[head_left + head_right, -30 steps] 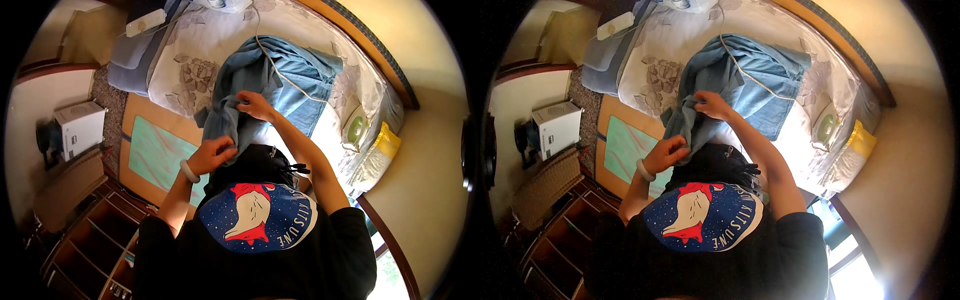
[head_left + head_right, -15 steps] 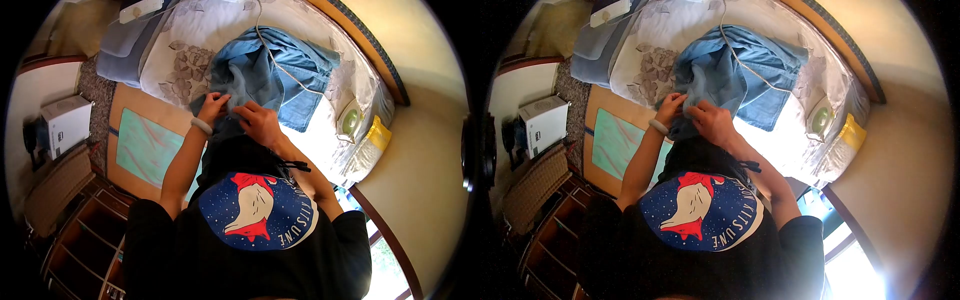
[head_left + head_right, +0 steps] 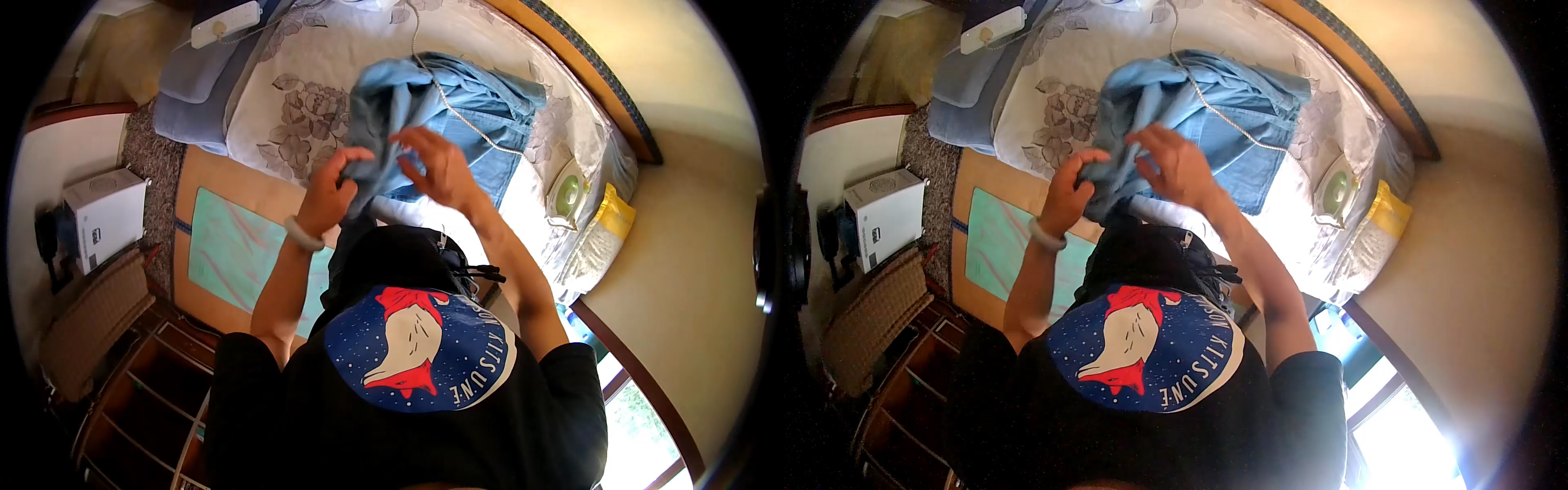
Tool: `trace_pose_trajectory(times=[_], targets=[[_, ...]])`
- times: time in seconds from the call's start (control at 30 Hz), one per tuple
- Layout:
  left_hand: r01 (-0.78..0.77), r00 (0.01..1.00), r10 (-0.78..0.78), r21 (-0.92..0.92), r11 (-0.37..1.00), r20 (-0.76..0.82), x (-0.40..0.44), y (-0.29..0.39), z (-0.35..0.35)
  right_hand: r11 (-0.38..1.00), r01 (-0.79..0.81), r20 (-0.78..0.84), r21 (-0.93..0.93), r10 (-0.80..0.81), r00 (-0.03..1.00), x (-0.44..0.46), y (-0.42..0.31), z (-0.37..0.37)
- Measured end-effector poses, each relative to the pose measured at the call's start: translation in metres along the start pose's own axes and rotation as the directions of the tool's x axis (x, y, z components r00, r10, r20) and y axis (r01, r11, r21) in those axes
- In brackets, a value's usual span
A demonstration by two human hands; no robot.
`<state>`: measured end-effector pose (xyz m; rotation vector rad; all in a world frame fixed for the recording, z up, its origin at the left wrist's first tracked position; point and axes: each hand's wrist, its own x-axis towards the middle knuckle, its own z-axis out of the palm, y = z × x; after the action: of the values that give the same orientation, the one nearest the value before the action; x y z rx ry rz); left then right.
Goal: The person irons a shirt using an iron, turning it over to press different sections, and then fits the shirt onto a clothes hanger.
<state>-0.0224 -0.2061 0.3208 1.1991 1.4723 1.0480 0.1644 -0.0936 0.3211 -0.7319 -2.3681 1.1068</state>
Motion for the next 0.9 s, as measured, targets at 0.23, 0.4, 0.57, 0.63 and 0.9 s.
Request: trace_pose_trajectory(times=[0.23, 0.4, 0.57, 0.63, 0.9], targets=[[-0.24, 0.856, 0.277, -0.14, 0.961, 0.436, -0.028, 0.118, -0.065, 0.793, 0.376, 0.478, -0.48, -0.122, 0.87, 0.07, 0.017, -0.014], [-0.317, 0.865, 0.495, 0.673, 0.668, -0.084, -0.015, 0.158, -0.158, 0.889, -0.086, -0.008, -0.45, 0.093, 0.996, 0.107, -0.003, -0.08], [0.285, 0.682, 0.668, 0.95, 0.131, -0.296, 0.008, 0.235, -0.211, 0.905, 0.114, -0.356, -0.411, -0.274, 0.893, 0.115, -0.113, -0.156], [0.178, 0.401, 0.916, 0.979, -0.104, 0.024, 0.033, 0.264, -0.239, 0.936, 0.205, -0.322, -0.286, -0.296, 0.899, 0.105, -0.153, -0.176], [-0.261, -0.006, 0.999, 0.965, 0.028, -0.031, 0.135, 0.351, -0.146, 0.356, 0.343, -0.333, 0.869, -0.093, 0.938, 0.063, -0.188, -0.205]])
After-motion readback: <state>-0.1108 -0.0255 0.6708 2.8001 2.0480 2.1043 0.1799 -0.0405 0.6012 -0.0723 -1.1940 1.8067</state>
